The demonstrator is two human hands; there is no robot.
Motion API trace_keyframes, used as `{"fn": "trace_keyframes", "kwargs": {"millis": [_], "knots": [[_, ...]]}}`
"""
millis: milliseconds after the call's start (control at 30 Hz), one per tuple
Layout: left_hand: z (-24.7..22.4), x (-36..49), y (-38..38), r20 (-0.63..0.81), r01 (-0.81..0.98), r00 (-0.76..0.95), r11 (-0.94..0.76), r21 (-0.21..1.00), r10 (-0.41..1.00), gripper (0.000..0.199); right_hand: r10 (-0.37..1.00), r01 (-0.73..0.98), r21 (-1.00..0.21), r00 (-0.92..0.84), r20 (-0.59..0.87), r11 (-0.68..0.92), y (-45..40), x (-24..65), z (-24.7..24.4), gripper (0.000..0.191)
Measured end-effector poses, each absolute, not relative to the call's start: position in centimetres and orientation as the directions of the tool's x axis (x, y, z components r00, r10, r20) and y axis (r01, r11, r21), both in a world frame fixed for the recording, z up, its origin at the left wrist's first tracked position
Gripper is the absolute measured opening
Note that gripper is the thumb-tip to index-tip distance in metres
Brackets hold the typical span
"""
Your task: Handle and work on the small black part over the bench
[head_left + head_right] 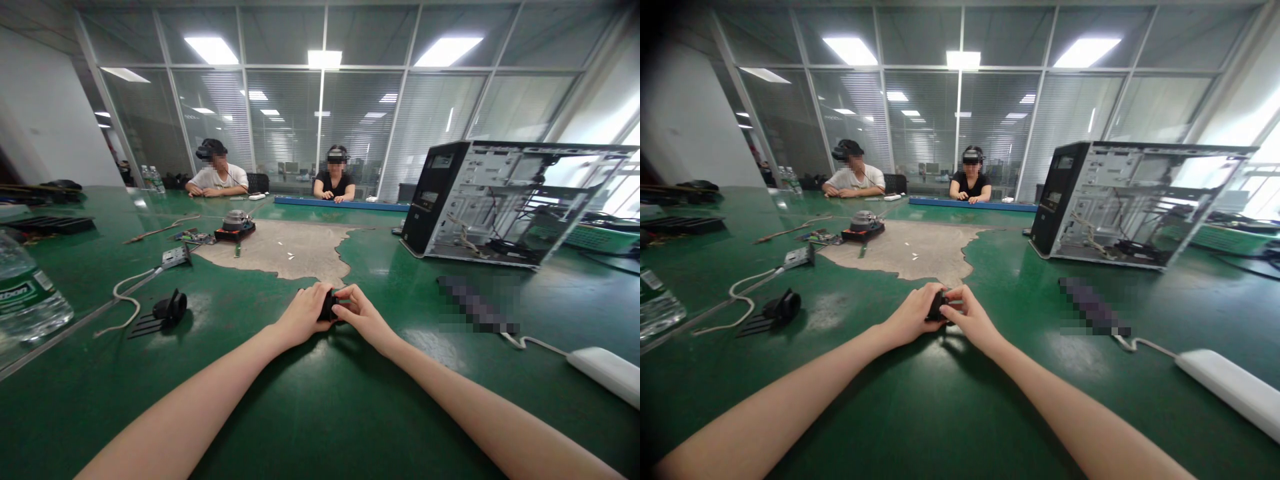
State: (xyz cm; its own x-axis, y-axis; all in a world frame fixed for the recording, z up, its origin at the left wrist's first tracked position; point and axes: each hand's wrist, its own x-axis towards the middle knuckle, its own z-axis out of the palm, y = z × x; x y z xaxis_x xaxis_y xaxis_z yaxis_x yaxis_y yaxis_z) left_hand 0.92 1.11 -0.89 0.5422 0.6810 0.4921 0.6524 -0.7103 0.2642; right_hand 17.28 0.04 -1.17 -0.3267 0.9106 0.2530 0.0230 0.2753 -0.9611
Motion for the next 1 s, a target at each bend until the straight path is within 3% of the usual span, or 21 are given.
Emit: {"fn": "trace_keyframes", "kwargs": {"millis": [333, 467, 667, 1000], "knots": [[-1.06, 0.79, 1.09, 0.493, 0.648, 0.545, -0.714, 0.265, 0.678, 0.056, 0.888, 0.009, -0.950, -0.356, 0.290, 0.314, -0.10, 17.39, -1.22, 0.028], [-1.03, 0.81, 1.13, 0.506, 0.645, 0.545, -0.720, 0.257, 0.669, 0.054, 0.902, 0.023, -0.957, -0.343, 0.264, 0.289, -0.05, 17.35, -1.32, 0.023], [-0.91, 0.83, 1.04, 0.500, 0.649, 0.549, -0.719, 0.251, 0.670, 0.055, 0.919, 0.068, -0.964, -0.327, 0.220, 0.255, 0.12, 17.44, -1.31, 0.032], [-1.02, 0.82, 1.10, 0.499, 0.638, 0.547, -0.721, 0.270, 0.672, 0.054, 0.904, 0.039, -0.956, -0.338, 0.263, 0.292, -0.06, 17.32, -1.21, 0.024]]}}
